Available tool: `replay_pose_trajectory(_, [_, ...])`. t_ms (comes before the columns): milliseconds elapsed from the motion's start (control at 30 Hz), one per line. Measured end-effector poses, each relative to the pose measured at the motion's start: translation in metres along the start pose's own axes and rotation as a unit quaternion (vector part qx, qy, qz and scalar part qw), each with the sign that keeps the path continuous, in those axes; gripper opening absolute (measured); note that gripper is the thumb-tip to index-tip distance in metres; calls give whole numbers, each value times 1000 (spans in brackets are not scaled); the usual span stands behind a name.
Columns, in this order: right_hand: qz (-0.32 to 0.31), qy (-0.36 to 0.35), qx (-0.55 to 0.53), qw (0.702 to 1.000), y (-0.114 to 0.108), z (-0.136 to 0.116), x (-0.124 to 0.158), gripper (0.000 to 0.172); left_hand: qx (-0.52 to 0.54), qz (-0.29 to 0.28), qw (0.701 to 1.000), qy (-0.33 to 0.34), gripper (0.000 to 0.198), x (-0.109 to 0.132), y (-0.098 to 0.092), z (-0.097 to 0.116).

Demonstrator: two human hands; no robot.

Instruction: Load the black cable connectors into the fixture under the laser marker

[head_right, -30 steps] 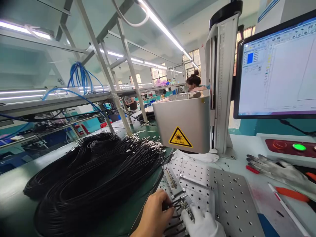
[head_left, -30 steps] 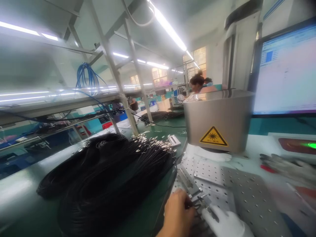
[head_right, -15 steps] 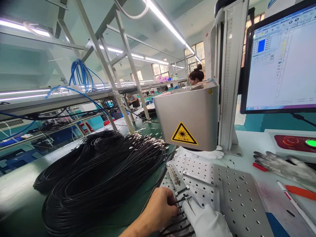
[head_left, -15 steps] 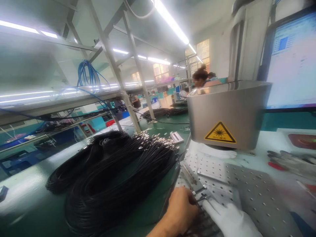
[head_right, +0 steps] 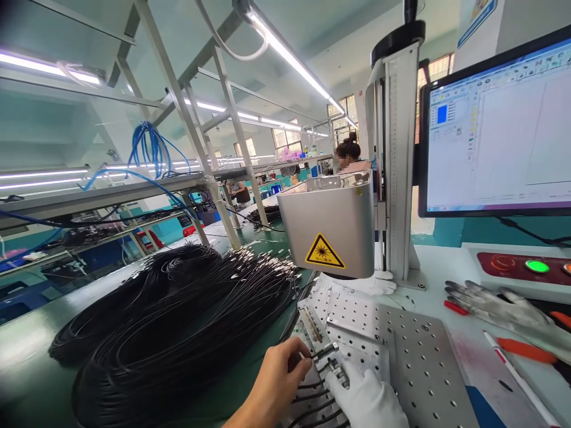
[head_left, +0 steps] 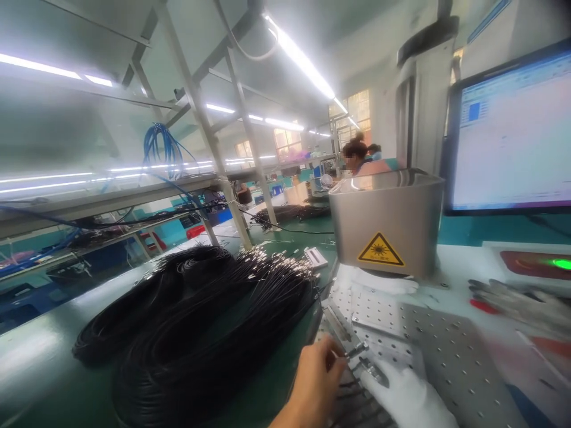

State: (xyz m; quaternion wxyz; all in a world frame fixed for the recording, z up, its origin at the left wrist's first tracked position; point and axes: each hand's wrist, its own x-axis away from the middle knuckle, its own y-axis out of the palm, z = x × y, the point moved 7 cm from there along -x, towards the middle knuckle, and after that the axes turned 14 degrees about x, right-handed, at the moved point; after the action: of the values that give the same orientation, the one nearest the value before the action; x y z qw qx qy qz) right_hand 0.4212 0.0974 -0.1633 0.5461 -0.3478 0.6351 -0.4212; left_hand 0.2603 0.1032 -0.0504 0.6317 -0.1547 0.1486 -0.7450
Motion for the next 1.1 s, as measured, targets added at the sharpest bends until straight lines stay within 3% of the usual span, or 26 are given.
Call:
replay_pose_trajectory(200, [35,-4,13,999,-20,0,0,30,-81,-14,996,18,14,-1,7,-3])
replay_pose_trajectory(400, [25,6,35,999,-31,-2,0,31,-223,-34,973,-43,22,-1,9,-4])
replay_pose_trajectory(500, [46,-70,65,994,-32,-4,2,30,-280,-56,957,-60,23,-1,13,-4])
replay_pose_trajectory(567, [66,-161,63,983,-34,-8,5,42,-282,-61,956,-53,23,-3,15,-5])
replay_pose_trajectory(633, [74,-211,48,974,-37,-8,7,51,-270,-54,961,-34,23,-5,15,-7])
replay_pose_trajectory(867, [64,-194,60,977,-36,-10,0,50,-203,-75,976,-32,13,-20,12,-11])
replay_pose_trajectory(1000, [75,-259,104,957,-24,-21,-2,59,-142,-110,981,-67,12,-28,16,-13])
replay_pose_trajectory(1100, [87,-293,103,947,-20,-27,-3,51,-139,-112,980,-84,10,-30,18,-15])
